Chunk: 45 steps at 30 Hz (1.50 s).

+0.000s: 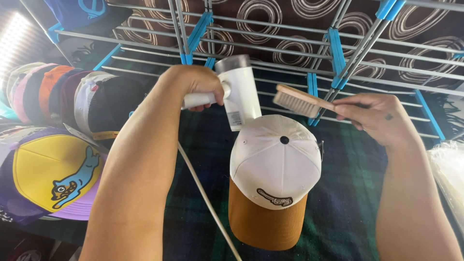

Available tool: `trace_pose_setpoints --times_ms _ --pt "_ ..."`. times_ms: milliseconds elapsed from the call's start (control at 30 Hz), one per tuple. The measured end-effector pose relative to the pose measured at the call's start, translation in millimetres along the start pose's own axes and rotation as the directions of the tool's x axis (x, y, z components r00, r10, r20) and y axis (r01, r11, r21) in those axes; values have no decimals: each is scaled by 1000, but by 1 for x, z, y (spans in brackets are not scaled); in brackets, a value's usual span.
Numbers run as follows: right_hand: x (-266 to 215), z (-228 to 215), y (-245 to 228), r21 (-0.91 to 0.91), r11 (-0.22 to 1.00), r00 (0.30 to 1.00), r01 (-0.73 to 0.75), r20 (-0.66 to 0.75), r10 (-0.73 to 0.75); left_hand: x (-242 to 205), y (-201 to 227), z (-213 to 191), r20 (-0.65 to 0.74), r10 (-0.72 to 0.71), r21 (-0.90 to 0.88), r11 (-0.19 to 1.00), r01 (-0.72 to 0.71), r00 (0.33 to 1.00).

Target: Using a hair dryer and a brush to clean or restore a baseball cap

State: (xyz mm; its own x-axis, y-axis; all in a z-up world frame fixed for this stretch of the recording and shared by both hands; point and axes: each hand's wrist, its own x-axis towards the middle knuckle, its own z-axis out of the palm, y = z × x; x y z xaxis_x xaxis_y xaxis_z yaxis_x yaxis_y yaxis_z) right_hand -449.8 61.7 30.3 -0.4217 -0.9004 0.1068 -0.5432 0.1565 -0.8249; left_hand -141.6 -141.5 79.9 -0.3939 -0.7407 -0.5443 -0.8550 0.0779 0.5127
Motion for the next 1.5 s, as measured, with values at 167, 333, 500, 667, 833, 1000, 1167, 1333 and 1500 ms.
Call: trace_pose_setpoints --times_ms 167,333,500,667,833,1000,1167,1333,1500 --pt "10 27 -68 -350 937 980 -4 185 73 1 -39 -2 -51 -15 -76 997 11 999" --pt "44 48 -73 -585 802 942 -117 191 277 -2 -73 -7 -94 -43 -122 992 31 995" --pt "63 48 -16 -213 977 984 -11 170 48 -3 -101 -13 -240 126 -159 973 -167 963" --pt "40 49 -51 -150 957 941 -249 196 276 -66 -60 -18 -191 -37 -83 996 21 981" --pt "40 62 0 -210 919 845 -332 366 389 -92 -45 -24 -260 -1 -72 997 -18 966" --pt "28 43 35 19 969 967 -245 71 243 -115 -26 -23 -311 62 -14 997 -70 948" --pt "-1 20 52 295 955 992 12 116 -48 -129 -3 -20 -315 169 98 985 -145 934" --pt "-18 8 39 -320 916 968 -243 -25 248 -155 45 -2 -305 207 337 936 -98 929" --pt "-37 -14 69 -30 988 963 -151 -229 140 -165 93 18 -187 306 586 797 -144 934"
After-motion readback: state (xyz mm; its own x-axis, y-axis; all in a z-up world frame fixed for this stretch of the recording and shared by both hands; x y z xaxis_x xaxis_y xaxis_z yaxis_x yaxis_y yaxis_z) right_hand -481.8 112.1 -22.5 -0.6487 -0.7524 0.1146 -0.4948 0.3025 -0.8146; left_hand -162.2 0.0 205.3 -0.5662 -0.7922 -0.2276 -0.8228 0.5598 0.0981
